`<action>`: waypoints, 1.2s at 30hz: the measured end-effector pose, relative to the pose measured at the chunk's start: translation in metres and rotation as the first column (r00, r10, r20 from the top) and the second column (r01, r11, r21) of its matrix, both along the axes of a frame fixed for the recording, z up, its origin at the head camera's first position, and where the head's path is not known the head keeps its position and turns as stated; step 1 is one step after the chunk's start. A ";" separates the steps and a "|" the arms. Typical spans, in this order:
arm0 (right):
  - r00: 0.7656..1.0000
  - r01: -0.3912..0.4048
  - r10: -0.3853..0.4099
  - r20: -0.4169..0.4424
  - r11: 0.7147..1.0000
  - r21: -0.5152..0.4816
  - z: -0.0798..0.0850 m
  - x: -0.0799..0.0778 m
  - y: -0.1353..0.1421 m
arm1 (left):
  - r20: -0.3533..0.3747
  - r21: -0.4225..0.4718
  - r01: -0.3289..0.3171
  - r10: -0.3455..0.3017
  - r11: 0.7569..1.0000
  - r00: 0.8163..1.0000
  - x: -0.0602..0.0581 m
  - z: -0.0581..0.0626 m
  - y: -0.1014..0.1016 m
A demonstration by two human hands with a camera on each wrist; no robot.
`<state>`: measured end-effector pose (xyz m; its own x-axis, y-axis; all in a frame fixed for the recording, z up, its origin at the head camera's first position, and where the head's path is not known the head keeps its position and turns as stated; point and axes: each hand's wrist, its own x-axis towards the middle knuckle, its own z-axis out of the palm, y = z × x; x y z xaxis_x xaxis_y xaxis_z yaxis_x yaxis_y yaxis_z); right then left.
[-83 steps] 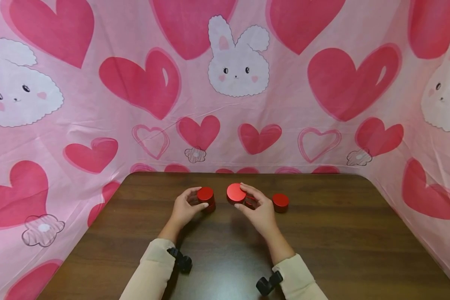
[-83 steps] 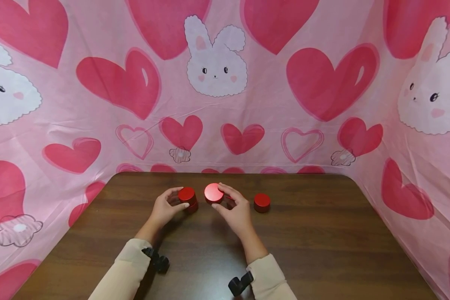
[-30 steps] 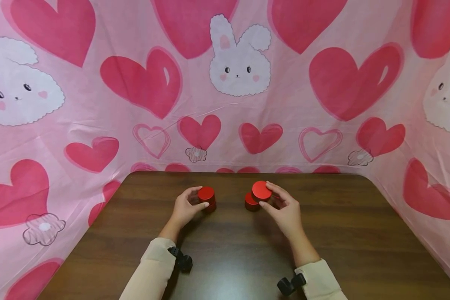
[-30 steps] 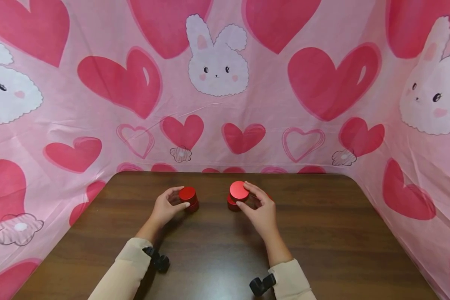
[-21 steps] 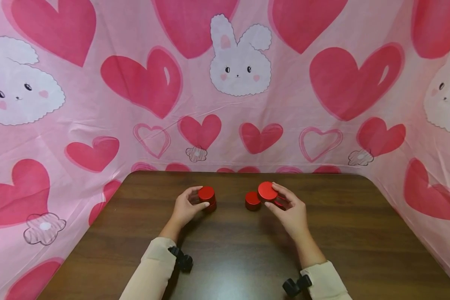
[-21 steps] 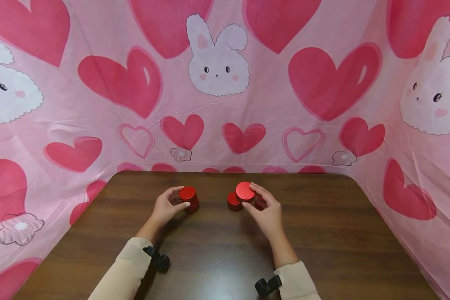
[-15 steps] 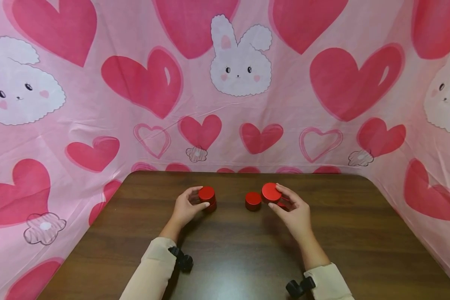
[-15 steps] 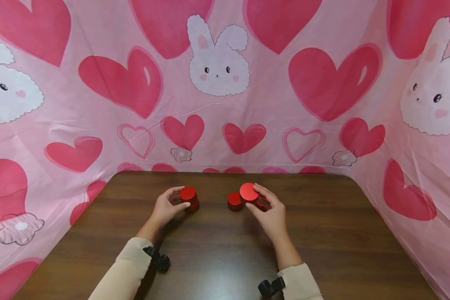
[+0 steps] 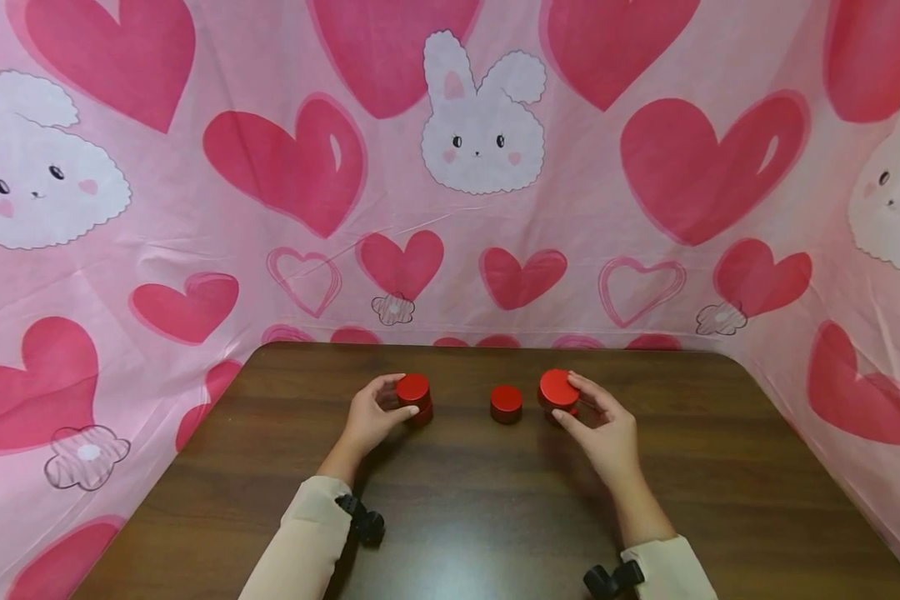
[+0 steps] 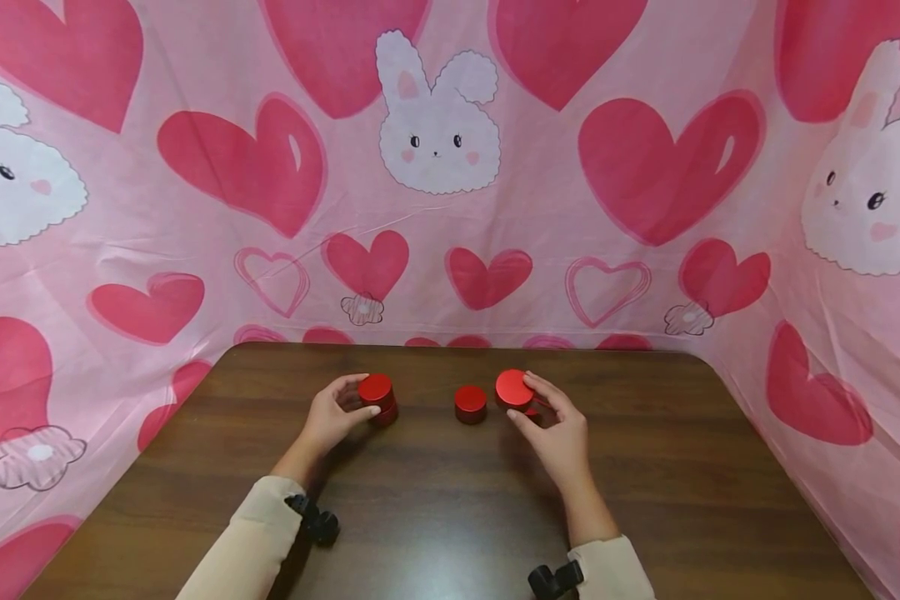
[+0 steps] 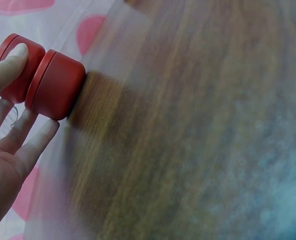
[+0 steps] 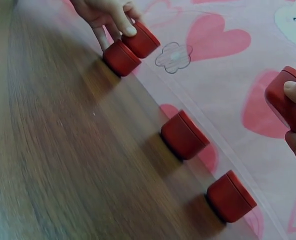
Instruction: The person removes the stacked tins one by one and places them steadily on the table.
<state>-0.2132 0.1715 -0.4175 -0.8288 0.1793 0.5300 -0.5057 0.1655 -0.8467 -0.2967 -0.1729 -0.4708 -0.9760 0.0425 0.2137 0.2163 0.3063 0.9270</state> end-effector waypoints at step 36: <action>0.985 0.156 -0.160 0.064 0.986 0.060 -0.044 -0.018 0.068 | 0.007 -0.007 0.001 -0.001 1.000 1.000 0.003 0.003 0.000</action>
<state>-0.2317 0.2395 -0.4611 -0.8270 0.2828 0.4859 -0.4109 0.2858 -0.8657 -0.2935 -0.1726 -0.4678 -0.9775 0.0450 0.2061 0.2098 0.3128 0.9264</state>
